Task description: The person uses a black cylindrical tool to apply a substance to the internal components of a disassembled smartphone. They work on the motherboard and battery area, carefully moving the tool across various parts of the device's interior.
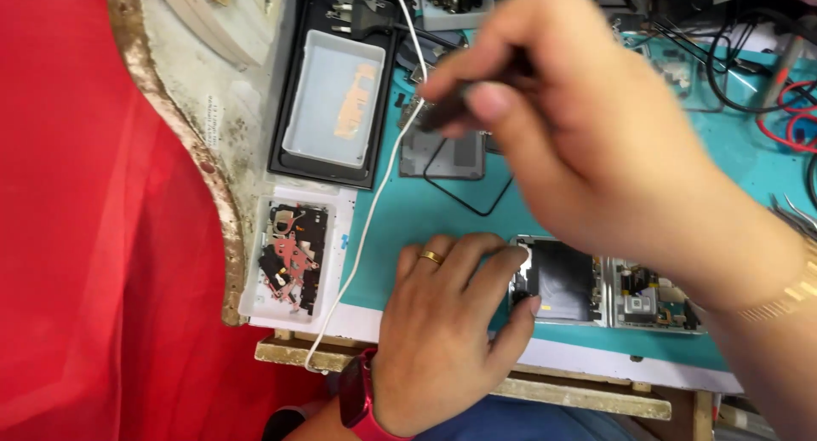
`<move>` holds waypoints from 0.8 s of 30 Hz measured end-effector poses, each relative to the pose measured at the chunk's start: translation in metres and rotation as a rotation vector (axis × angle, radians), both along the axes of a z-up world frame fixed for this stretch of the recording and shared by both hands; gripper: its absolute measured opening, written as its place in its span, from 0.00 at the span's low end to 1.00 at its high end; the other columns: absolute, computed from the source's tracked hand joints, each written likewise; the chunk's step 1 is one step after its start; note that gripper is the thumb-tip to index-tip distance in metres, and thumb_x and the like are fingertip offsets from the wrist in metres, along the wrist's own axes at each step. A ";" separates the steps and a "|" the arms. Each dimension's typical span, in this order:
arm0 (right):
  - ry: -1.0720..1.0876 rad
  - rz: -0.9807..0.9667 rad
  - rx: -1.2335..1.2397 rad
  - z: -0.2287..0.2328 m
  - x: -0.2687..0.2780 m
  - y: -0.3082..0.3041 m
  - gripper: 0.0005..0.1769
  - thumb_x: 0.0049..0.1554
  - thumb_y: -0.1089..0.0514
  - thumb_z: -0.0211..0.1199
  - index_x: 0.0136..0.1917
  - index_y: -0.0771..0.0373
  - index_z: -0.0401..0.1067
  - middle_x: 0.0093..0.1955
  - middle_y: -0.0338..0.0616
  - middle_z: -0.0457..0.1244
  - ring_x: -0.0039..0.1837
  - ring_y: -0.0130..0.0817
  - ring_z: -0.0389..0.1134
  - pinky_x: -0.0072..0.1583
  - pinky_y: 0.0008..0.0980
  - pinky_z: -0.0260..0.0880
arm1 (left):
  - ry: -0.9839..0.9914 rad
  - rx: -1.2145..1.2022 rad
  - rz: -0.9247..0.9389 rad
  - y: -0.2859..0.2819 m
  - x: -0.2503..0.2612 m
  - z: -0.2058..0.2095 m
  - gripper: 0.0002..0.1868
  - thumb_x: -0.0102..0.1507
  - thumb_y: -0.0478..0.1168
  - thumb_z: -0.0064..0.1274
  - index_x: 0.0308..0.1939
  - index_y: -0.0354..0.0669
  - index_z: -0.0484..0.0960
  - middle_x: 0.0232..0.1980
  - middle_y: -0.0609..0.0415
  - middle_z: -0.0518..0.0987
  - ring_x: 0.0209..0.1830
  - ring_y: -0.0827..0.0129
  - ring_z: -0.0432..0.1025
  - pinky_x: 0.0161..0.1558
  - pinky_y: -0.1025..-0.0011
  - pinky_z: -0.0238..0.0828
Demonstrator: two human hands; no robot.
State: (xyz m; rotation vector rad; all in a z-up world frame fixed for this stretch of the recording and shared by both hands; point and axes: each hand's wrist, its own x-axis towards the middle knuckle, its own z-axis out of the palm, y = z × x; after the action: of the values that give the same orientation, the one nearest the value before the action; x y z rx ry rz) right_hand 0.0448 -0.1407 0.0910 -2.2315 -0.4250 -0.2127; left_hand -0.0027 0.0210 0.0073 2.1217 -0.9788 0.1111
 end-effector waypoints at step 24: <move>0.027 0.210 0.035 -0.026 0.062 0.030 0.09 0.64 0.68 0.44 0.56 0.59 0.54 0.51 0.39 0.70 0.43 0.25 0.73 0.49 0.28 0.72 | 0.031 -0.008 0.008 0.001 0.003 0.000 0.14 0.64 0.46 0.53 0.48 0.42 0.79 0.46 0.50 0.78 0.40 0.51 0.68 0.41 0.54 0.57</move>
State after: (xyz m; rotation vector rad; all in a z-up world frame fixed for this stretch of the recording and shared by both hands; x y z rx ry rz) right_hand 0.1072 -0.1107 0.0650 -2.1347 -0.6315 -0.0781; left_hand 0.0004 0.0217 0.0076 2.1142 -0.9498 0.0862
